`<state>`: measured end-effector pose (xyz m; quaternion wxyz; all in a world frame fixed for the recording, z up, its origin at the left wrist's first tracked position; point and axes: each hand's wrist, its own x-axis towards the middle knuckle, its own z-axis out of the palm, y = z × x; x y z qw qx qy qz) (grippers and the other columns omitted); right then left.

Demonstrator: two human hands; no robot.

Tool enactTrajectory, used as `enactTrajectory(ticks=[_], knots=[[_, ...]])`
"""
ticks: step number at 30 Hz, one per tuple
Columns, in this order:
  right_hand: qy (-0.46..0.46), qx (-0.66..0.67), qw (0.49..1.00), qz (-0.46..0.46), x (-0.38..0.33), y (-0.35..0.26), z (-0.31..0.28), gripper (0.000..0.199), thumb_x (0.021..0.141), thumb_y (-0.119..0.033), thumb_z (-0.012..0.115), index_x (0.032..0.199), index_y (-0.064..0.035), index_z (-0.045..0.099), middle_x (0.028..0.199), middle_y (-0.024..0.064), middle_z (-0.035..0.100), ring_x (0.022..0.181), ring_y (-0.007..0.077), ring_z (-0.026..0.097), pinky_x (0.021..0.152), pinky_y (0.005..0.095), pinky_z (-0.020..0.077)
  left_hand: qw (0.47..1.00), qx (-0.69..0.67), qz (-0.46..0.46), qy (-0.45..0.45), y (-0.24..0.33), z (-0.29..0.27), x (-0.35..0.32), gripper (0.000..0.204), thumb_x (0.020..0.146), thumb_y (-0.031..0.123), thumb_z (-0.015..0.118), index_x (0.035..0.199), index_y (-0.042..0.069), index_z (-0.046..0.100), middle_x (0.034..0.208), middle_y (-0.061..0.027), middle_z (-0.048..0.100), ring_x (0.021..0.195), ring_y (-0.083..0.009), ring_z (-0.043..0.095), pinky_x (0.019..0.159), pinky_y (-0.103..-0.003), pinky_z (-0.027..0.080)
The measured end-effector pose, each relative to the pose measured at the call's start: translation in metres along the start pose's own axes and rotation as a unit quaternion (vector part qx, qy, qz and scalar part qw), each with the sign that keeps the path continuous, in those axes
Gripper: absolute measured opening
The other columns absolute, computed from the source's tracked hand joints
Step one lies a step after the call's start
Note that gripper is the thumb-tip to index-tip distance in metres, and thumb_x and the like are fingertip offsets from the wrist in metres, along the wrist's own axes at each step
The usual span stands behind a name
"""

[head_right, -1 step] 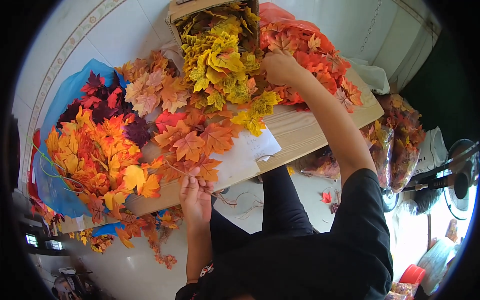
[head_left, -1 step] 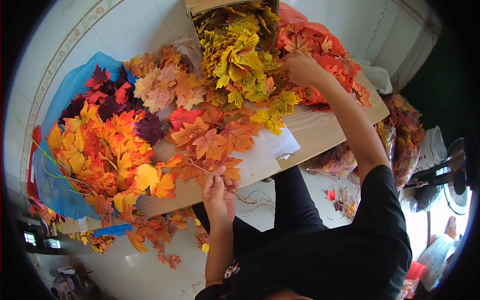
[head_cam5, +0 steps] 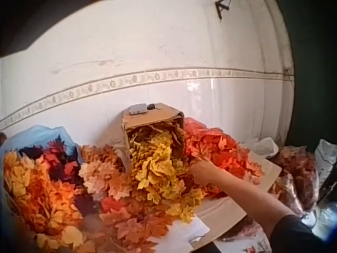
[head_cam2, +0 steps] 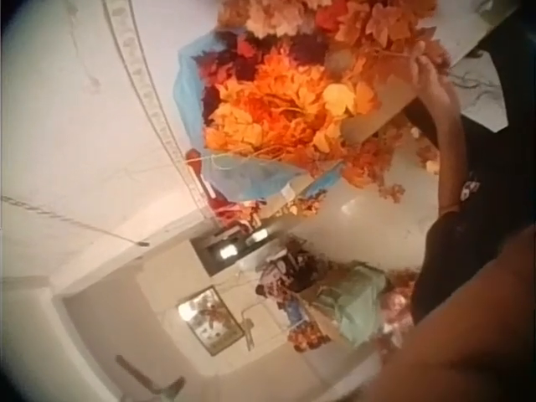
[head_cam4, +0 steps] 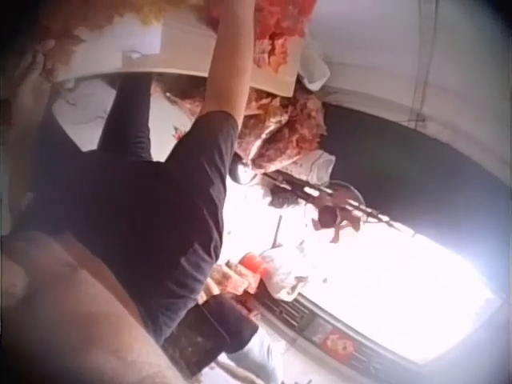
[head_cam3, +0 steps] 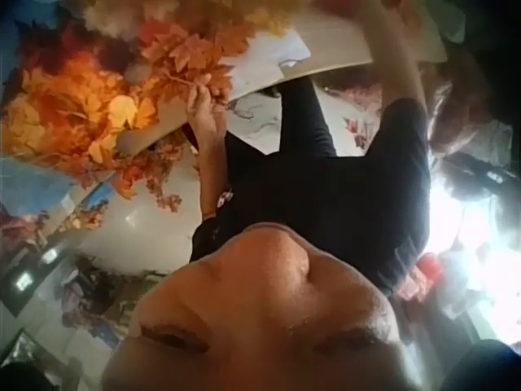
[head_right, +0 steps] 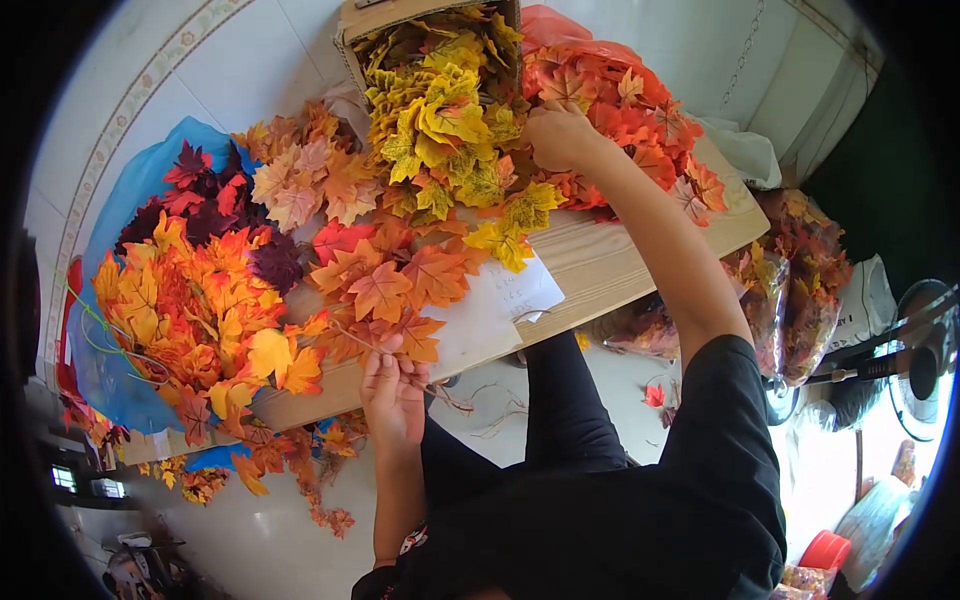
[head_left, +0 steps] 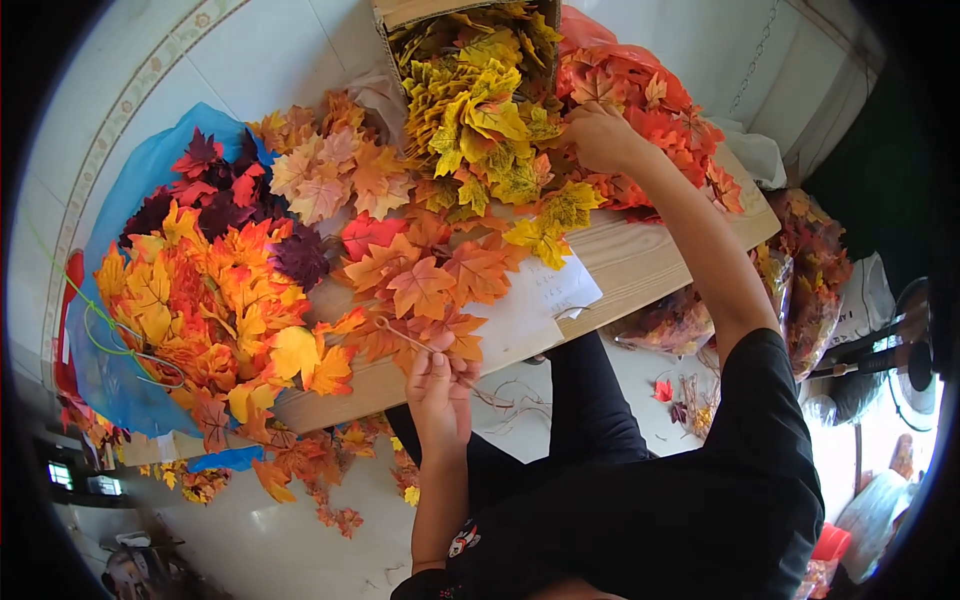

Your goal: The person assembles garlands by stringing artificial leaves onto plastic string by hand.

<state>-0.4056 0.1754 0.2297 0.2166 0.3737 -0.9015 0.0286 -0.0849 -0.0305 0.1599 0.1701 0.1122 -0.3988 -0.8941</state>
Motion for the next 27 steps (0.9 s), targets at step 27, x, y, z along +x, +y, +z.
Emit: enactTrajectory(ticks=[27], knots=[[0.22,0.519,0.791,0.238,0.042,0.025,-0.078,0.03,0.084,-0.006,0.047,0.112,0.0021,0.056,0.085,0.0111,0.063,0.085,0.0178,0.062,0.074,0.0273,0.0509,1.0,0.008,-0.013,0.01,0.004,-0.012,-0.014,0.024,0.092,0.013,0.045,0.109,-0.003,0.052,0.076,-0.0027,0.05,0.07,-0.0124,0.053,0.068,-0.026,0.046]])
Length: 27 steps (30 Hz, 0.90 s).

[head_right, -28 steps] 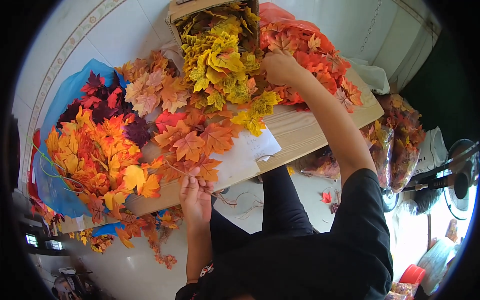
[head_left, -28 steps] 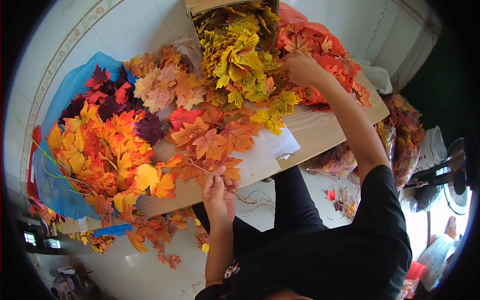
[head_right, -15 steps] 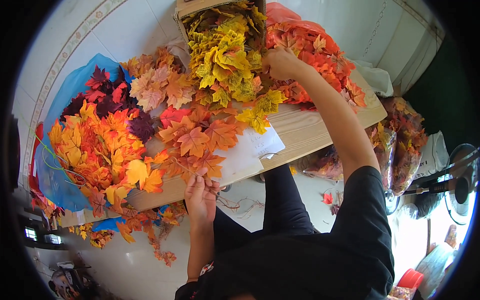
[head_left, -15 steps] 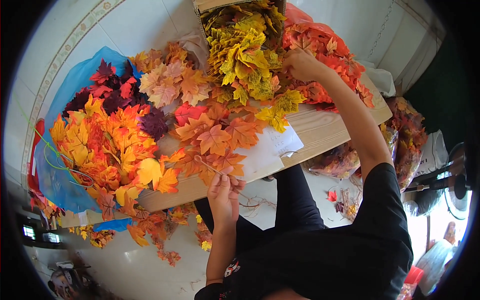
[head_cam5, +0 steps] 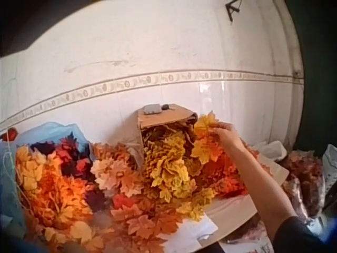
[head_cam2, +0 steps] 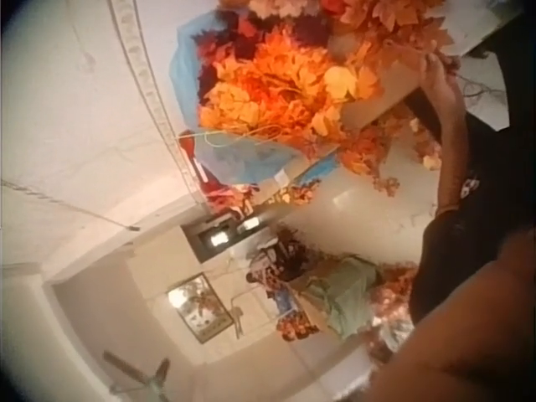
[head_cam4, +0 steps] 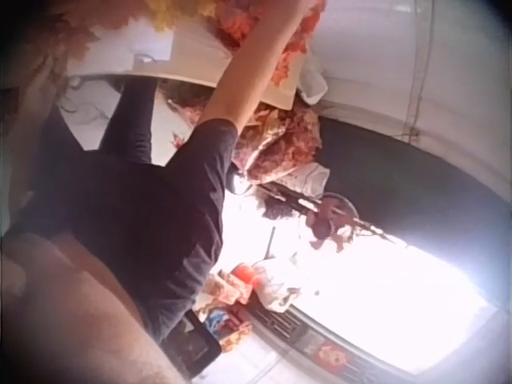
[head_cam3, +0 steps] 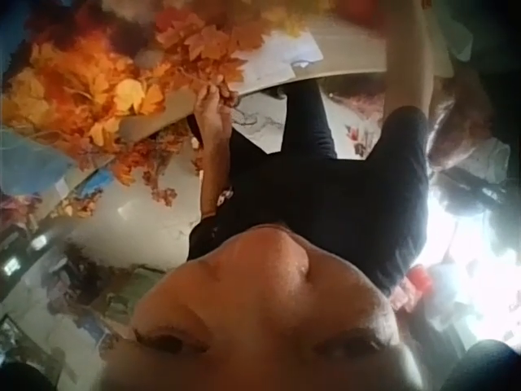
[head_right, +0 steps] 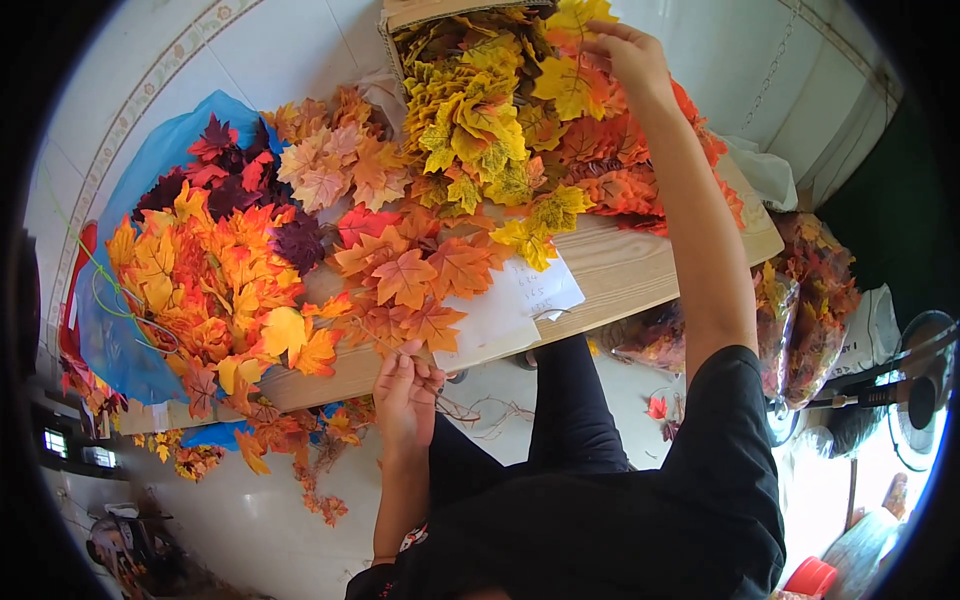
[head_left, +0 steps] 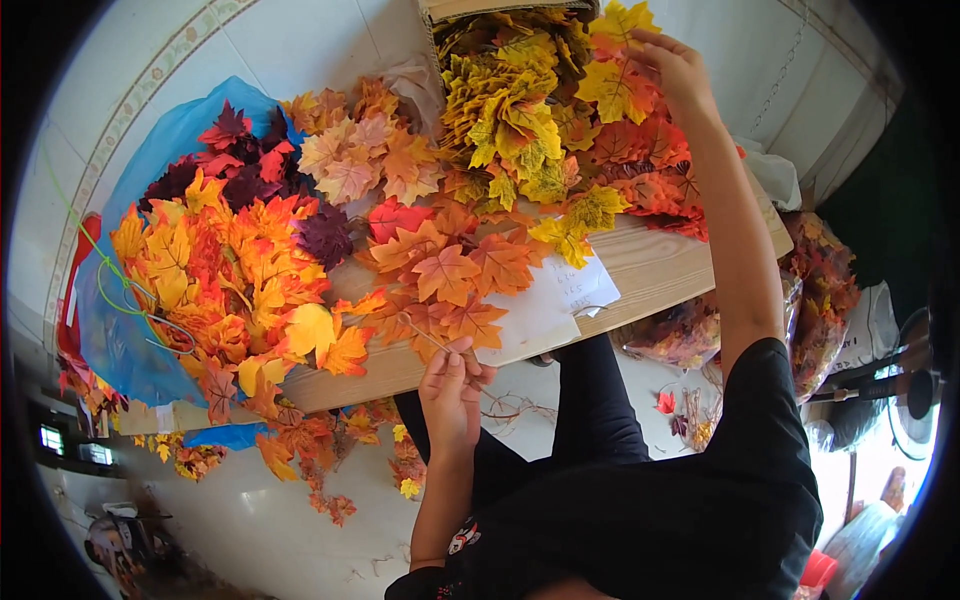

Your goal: The person assembles garlands by stringing artificial leaves onto plastic string by hand.

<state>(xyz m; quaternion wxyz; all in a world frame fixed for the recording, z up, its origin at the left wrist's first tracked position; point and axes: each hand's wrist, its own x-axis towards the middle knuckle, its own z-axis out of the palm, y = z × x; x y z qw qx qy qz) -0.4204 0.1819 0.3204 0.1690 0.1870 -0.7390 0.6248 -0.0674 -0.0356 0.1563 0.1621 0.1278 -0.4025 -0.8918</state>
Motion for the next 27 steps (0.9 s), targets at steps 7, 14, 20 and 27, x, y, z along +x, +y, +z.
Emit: enactTrajectory(ticks=[7,14,20,27], knots=[[-0.048,0.425,0.904,0.021,0.006,-0.011,0.051,0.039,0.085,0.002,0.041,0.123,0.0132,0.036,0.115,0.0185,0.052,0.103,0.0201,0.055,0.091,0.0272,0.0453,1.0,0.001,0.0,0.0,0.0,-0.003,-0.003,0.024,0.092,0.013,0.045,0.109,-0.003,0.052,0.076,-0.0031,0.05,0.069,-0.0127,0.053,0.068,-0.026,0.046],[-0.046,-0.071,0.996,-0.038,-0.022,-0.005,0.137,0.058,0.081,-0.022,0.053,0.131,0.0016,0.035,0.126,0.018,0.045,0.116,0.0288,0.044,0.093,0.0419,0.0365,1.0,0.006,-0.003,0.0,0.001,-0.004,-0.008,0.024,0.092,0.013,0.045,0.108,-0.004,0.052,0.074,-0.0037,0.052,0.069,-0.0149,0.055,0.068,-0.027,0.046],[0.028,-0.47,0.865,-0.175,-0.025,0.01,0.112,0.043,0.083,-0.04,0.047,0.121,-0.0202,0.053,0.109,0.0124,0.058,0.101,0.0307,0.053,0.086,0.0505,0.0362,1.0,0.02,0.001,0.014,0.004,-0.007,-0.009,0.024,0.091,0.013,0.046,0.107,-0.004,0.052,0.076,-0.0056,0.055,0.071,-0.0165,0.056,0.069,-0.028,0.047],[-0.1,-0.336,0.914,-0.205,-0.026,0.008,0.013,0.04,0.076,-0.022,0.06,0.115,-0.0132,0.056,0.082,0.0094,0.066,0.075,0.0253,0.063,0.069,0.0333,0.05,0.999,0.03,0.008,0.019,0.0,-0.001,-0.002,0.023,0.091,0.013,0.047,0.106,-0.005,0.052,0.077,-0.0078,0.059,0.071,-0.0167,0.059,0.069,-0.028,0.049]])
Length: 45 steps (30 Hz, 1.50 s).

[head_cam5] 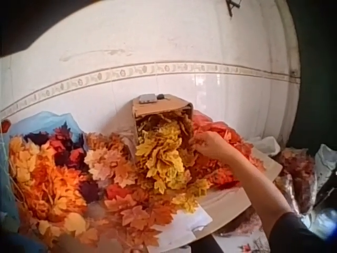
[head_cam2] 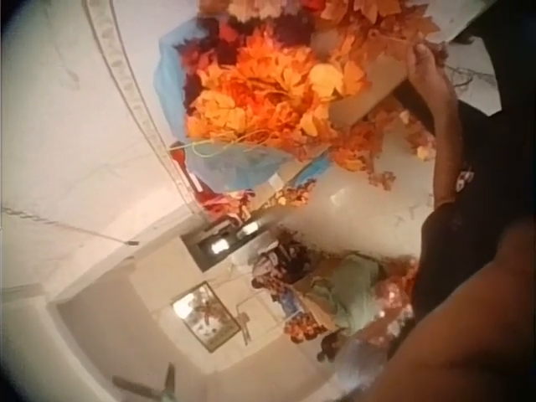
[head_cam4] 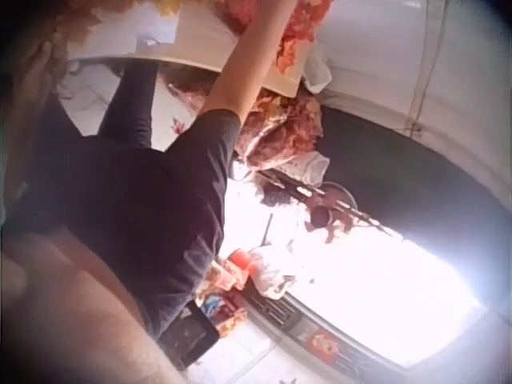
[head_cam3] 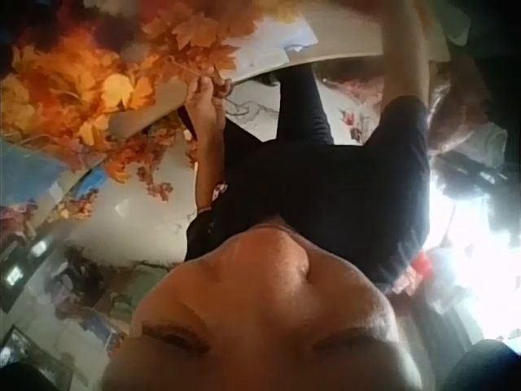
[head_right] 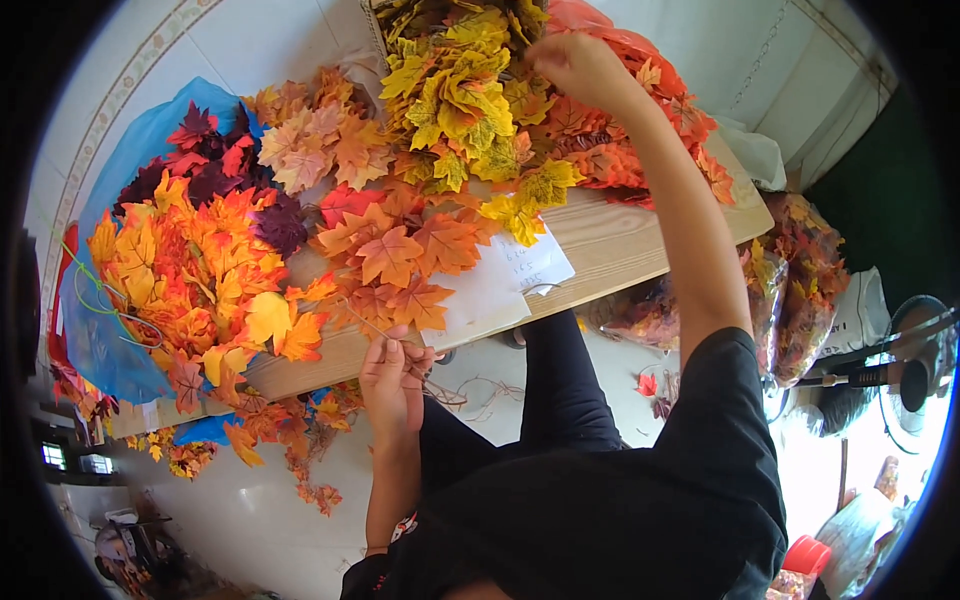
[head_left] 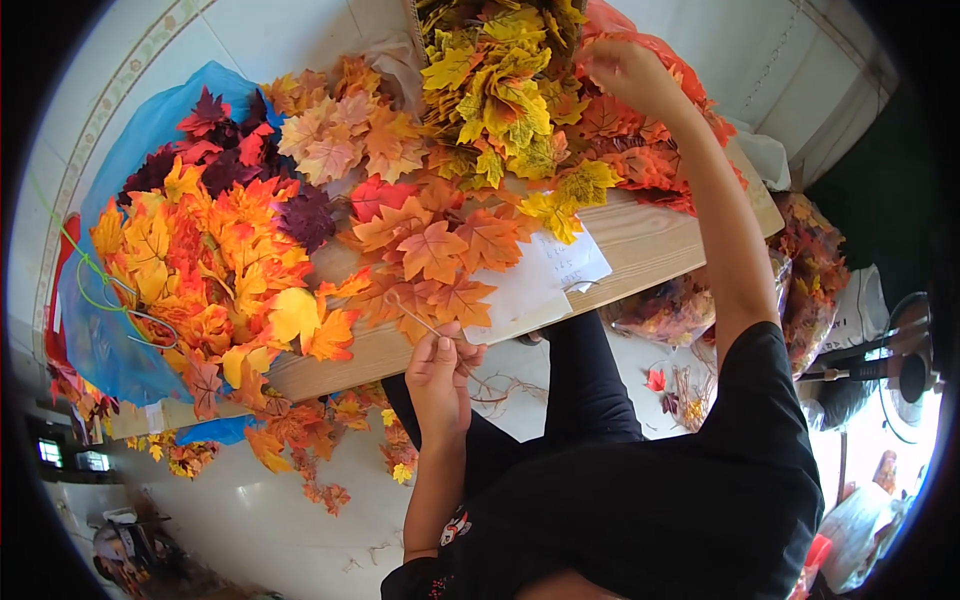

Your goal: The person assembles garlands by stringing artificial leaves onto plastic string by hand.

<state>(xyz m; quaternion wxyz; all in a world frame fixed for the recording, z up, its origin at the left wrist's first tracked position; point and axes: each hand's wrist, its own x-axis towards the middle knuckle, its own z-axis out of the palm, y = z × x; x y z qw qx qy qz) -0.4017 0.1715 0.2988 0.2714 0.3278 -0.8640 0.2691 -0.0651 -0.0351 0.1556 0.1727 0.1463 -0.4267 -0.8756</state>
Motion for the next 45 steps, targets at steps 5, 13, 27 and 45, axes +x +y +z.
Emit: enactTrajectory(ticks=[5,13,27,45], knots=[[-0.298,-0.074,0.94,-0.146,-0.076,-0.031,0.001,0.058,0.065,-0.018,0.071,0.119,-0.0127,0.052,0.116,0.008,0.055,0.112,0.0246,0.047,0.094,0.0378,0.0369,1.0,0.003,0.001,-0.014,-0.005,-0.001,-0.001,0.022,0.091,0.013,0.048,0.104,-0.004,0.052,0.077,-0.0075,0.058,0.07,-0.0157,0.058,0.069,-0.028,0.049],[-0.18,-0.122,0.958,-0.189,-0.081,-0.022,0.027,0.024,0.07,-0.009,0.063,0.093,-0.008,0.063,0.091,0.0068,0.061,0.097,0.0238,0.053,0.086,0.0368,0.04,1.0,0.014,-0.003,-0.012,-0.002,0.002,-0.006,0.022,0.091,0.014,0.048,0.104,-0.004,0.053,0.075,-0.0064,0.058,0.069,-0.0155,0.058,0.068,-0.028,0.048],[-0.166,0.334,0.919,0.127,-0.024,-0.011,-0.05,0.021,0.086,-0.021,0.057,0.093,-0.0019,0.061,0.075,0.0007,0.06,0.067,0.0081,0.056,0.062,0.0235,0.0454,1.0,0.001,-0.013,-0.004,-0.002,-0.004,-0.004,0.023,0.091,0.014,0.048,0.104,-0.004,0.053,0.076,-0.0066,0.058,0.071,-0.0176,0.059,0.068,-0.028,0.047],[-0.006,0.352,0.874,0.335,0.051,-0.028,0.075,0.019,0.07,-0.008,0.067,0.073,0.0046,0.054,0.065,0.0139,0.06,0.047,0.0149,0.057,0.037,0.0232,0.0391,1.0,0.004,-0.021,-0.003,0.006,-0.007,-0.012,0.024,0.09,0.014,0.049,0.104,-0.004,0.053,0.075,-0.0066,0.059,0.072,-0.018,0.06,0.069,-0.027,0.047]])
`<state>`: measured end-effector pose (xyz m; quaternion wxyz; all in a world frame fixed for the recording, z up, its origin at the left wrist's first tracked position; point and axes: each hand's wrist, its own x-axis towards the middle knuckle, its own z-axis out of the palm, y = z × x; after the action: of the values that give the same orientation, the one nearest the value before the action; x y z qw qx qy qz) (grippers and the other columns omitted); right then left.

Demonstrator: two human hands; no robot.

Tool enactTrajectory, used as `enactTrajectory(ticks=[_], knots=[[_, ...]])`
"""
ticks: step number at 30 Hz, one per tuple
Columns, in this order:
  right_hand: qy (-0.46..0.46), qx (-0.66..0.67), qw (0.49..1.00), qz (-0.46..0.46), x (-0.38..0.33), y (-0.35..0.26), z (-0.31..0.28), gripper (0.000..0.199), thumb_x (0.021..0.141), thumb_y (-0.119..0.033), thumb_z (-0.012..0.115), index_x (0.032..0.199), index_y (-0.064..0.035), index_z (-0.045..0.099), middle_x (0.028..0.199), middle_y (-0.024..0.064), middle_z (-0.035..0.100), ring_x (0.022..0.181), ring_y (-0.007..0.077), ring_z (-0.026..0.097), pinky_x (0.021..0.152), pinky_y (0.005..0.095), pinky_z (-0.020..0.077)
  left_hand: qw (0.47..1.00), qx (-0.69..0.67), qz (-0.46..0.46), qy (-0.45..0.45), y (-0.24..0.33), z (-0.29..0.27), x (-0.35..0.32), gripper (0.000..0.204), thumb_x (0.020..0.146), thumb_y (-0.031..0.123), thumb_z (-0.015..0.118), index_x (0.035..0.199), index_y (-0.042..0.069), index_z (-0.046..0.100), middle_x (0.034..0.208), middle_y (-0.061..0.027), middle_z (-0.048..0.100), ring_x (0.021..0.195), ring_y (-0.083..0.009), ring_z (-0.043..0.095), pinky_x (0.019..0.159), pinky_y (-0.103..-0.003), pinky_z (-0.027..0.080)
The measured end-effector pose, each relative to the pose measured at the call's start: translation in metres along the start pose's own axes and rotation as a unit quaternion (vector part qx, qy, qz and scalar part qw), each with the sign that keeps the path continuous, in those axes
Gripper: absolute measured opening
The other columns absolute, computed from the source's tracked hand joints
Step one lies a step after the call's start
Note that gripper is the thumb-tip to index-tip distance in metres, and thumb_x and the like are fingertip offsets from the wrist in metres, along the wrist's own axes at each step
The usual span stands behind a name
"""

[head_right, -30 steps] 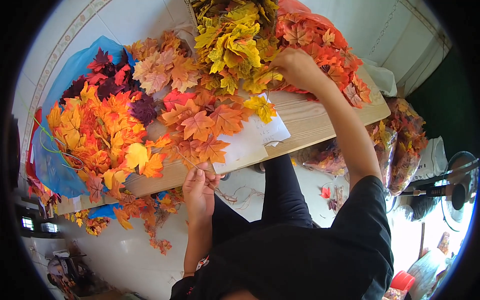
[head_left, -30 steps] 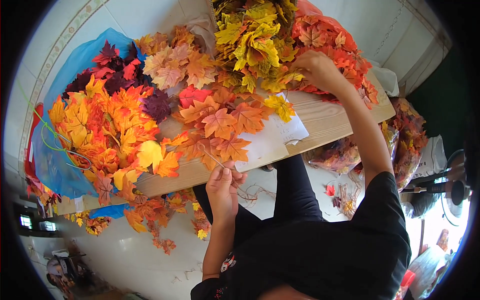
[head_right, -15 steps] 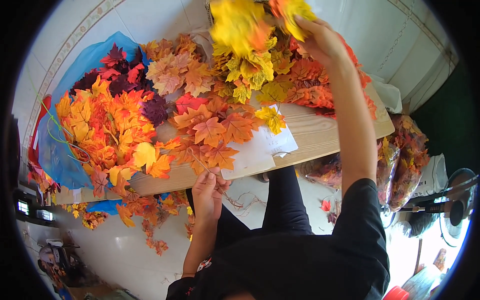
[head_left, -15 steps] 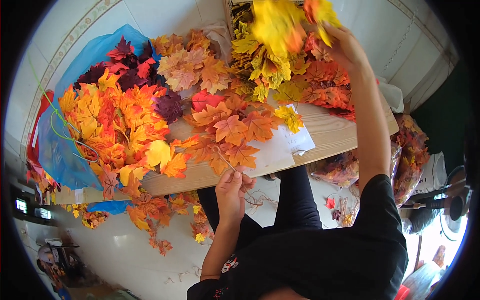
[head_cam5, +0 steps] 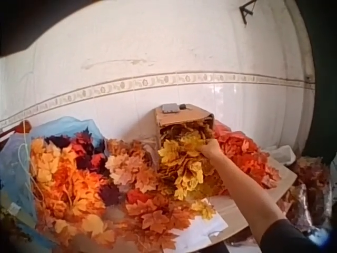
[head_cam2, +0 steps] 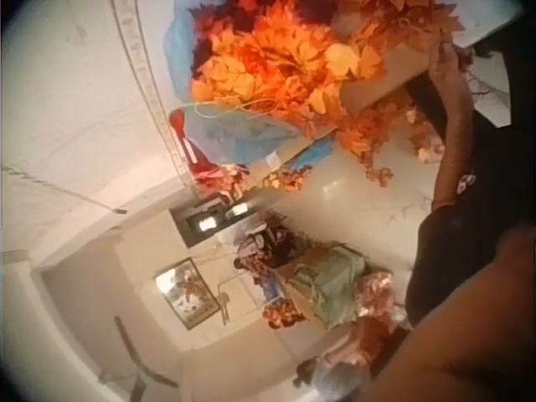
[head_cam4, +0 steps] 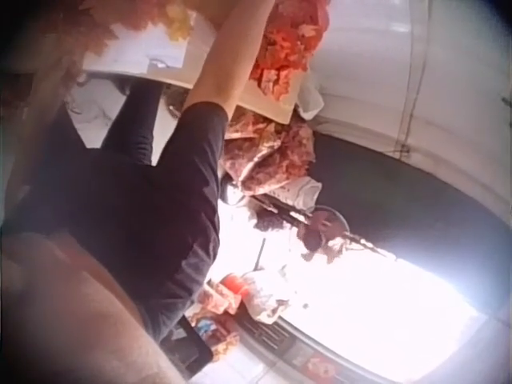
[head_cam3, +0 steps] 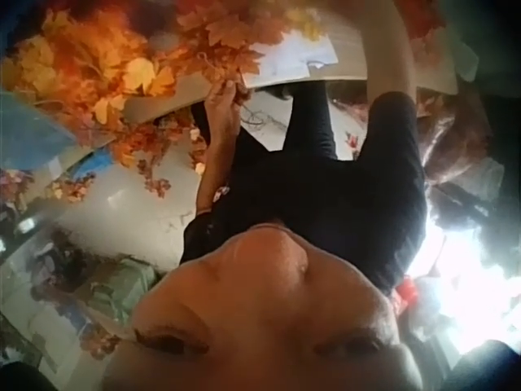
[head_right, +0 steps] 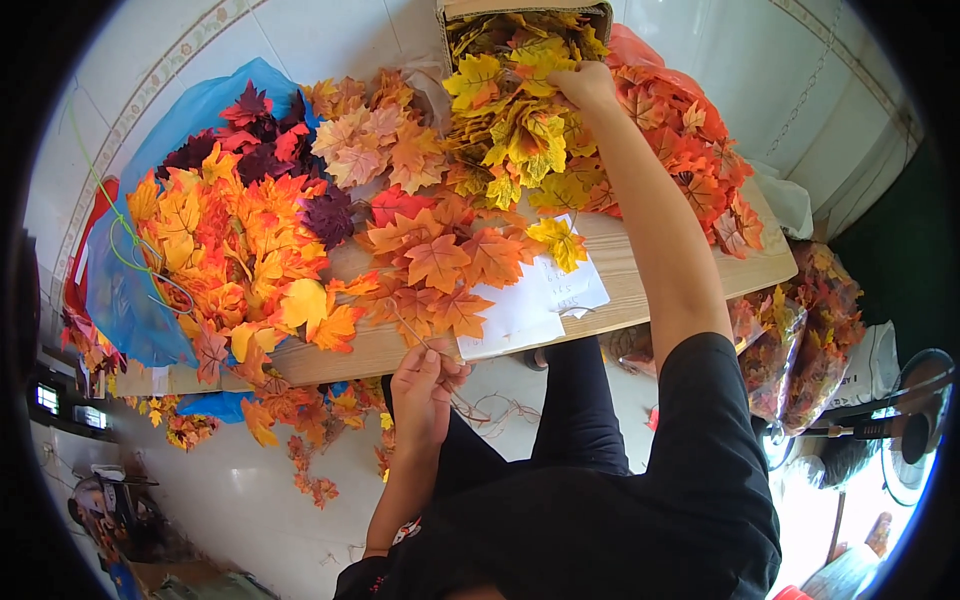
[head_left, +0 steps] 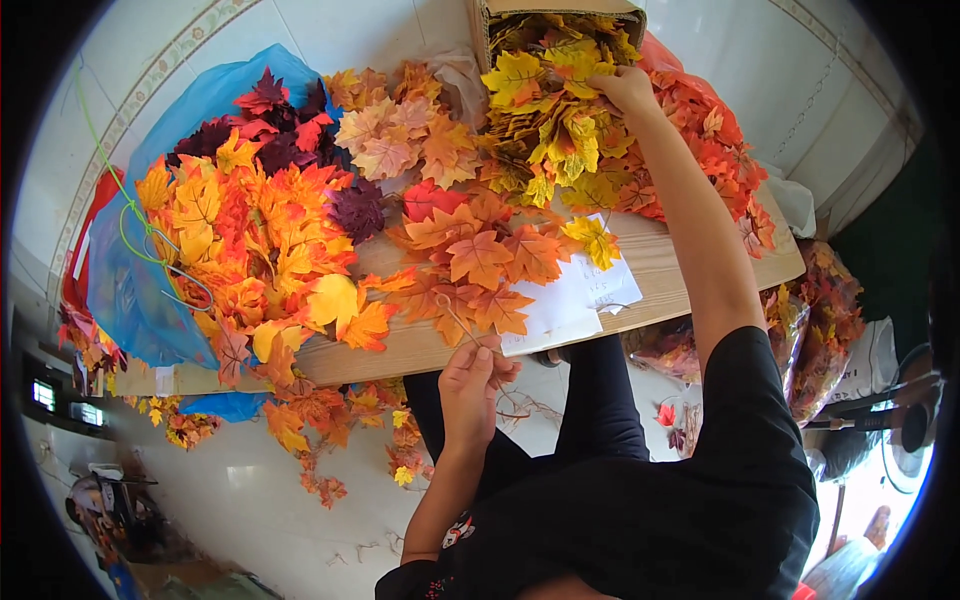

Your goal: The person assembles garlands by stringing artificial leaves onto plastic string by hand.

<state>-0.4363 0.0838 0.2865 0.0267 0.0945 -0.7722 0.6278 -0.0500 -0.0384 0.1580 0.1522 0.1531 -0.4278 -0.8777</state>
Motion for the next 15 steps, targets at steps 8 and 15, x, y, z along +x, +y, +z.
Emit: enactTrajectory(ticks=[8,15], knots=[[0.032,-0.206,0.975,-0.072,0.039,0.027,0.0,0.033,0.073,-0.026,0.066,0.091,0.0003,0.062,0.08,0.0105,0.064,0.067,0.0204,0.061,0.058,0.0306,0.0472,1.0,0.01,-0.015,-0.019,-0.003,0.009,0.001,0.024,0.09,0.014,0.049,0.104,-0.004,0.053,0.075,-0.0058,0.058,0.071,-0.0172,0.059,0.069,-0.027,0.046],[0.083,-0.37,0.924,-0.043,-0.011,0.024,0.039,0.051,0.072,-0.05,0.062,0.092,-0.0034,0.064,0.096,0.0166,0.063,0.089,0.0323,0.06,0.073,0.042,0.0477,1.0,0.014,-0.005,-0.007,-0.006,0.006,-0.002,0.023,0.09,0.014,0.049,0.104,-0.004,0.054,0.075,-0.0055,0.058,0.069,-0.0159,0.058,0.069,-0.027,0.047]])
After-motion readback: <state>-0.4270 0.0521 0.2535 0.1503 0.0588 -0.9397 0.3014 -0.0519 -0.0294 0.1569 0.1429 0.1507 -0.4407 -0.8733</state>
